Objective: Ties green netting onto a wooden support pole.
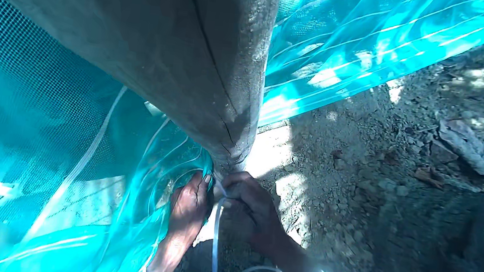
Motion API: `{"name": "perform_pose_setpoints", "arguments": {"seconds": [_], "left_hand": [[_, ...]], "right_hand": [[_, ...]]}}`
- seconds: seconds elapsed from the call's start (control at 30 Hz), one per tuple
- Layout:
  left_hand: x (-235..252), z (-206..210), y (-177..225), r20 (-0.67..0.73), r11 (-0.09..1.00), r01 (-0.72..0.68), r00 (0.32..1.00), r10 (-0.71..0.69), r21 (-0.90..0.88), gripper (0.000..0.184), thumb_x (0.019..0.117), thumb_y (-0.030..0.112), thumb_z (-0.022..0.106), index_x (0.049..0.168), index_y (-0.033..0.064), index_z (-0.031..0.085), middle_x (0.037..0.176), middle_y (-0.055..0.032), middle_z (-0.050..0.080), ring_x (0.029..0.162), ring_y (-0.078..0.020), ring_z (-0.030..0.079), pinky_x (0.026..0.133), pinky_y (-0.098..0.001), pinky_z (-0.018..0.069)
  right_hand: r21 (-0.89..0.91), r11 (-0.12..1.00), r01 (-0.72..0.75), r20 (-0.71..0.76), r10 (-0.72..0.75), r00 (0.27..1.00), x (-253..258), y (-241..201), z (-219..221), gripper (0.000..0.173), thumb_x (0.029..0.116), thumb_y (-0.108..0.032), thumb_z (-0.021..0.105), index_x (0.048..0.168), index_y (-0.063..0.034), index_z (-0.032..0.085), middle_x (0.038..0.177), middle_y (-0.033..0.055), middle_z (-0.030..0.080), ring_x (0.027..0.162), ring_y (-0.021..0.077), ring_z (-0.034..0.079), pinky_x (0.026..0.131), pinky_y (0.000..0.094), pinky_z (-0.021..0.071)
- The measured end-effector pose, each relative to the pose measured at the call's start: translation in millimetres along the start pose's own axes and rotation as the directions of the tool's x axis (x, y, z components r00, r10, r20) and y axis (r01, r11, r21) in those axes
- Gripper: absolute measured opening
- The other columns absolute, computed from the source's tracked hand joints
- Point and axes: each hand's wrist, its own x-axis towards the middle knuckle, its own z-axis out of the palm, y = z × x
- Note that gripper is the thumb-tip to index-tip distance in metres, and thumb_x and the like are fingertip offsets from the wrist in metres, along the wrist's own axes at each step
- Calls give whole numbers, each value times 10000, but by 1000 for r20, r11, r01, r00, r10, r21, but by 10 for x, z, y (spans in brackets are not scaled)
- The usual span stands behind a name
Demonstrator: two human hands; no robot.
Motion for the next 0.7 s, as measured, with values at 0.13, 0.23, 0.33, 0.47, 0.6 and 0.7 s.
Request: {"name": "perform_pose_setpoints", "arguments": {"seconds": [0.13,0.23,0.33,0.47,0.6,0.7], "left_hand": [[-7,28,53,-24,998,-59,998,60,28,431,1068,389,416,892,87,669,576,-10,528,558,-183,570,566,-426,471],[3,16,72,-28,994,-97,995,98,59,453,1069,392,389,957,73,691,595,-25,558,567,-188,594,564,-423,493],[-24,26,47,-61,990,-99,993,106,97,450,1067,379,382,1028,67,703,700,-63,645,656,-212,655,609,-448,520],[-199,133,-17,-308,980,-200,931,195,15,420,981,317,555,1270,23,638,1188,-186,639,1084,-241,612,955,-371,503],[-277,217,78,-380,859,-512,799,466,-23,313,1022,351,572,1281,203,667,1272,-64,565,1210,-134,518,1064,-264,402],[-175,246,225,-246,783,-618,771,587,-69,259,1059,342,534,1186,229,729,1269,-17,676,1241,-187,558,1063,-363,414]], "right_hand": [[424,888,-178,-90,236,968,-147,-67,-278,333,1083,-298,500,953,-38,663,894,69,705,764,142,680,700,312,598],[466,863,-195,-127,283,951,-258,-3,-309,314,1083,-329,491,931,-104,647,889,-1,698,699,55,626,626,235,545],[512,845,-153,-194,288,938,-294,36,-218,321,1073,-334,513,909,-98,654,872,0,694,668,37,603,597,212,522],[540,828,-149,-228,315,921,-351,52,-149,322,1068,-305,529,959,-35,666,880,31,688,679,40,593,610,203,516],[409,901,-146,-267,271,925,-355,27,-136,309,1061,-272,548,975,-11,689,907,35,719,748,36,630,678,200,536],[203,966,-161,-307,219,926,-336,-59,-127,308,1061,-265,551,928,-22,685,816,-2,681,737,2,631,686,177,547]]}}
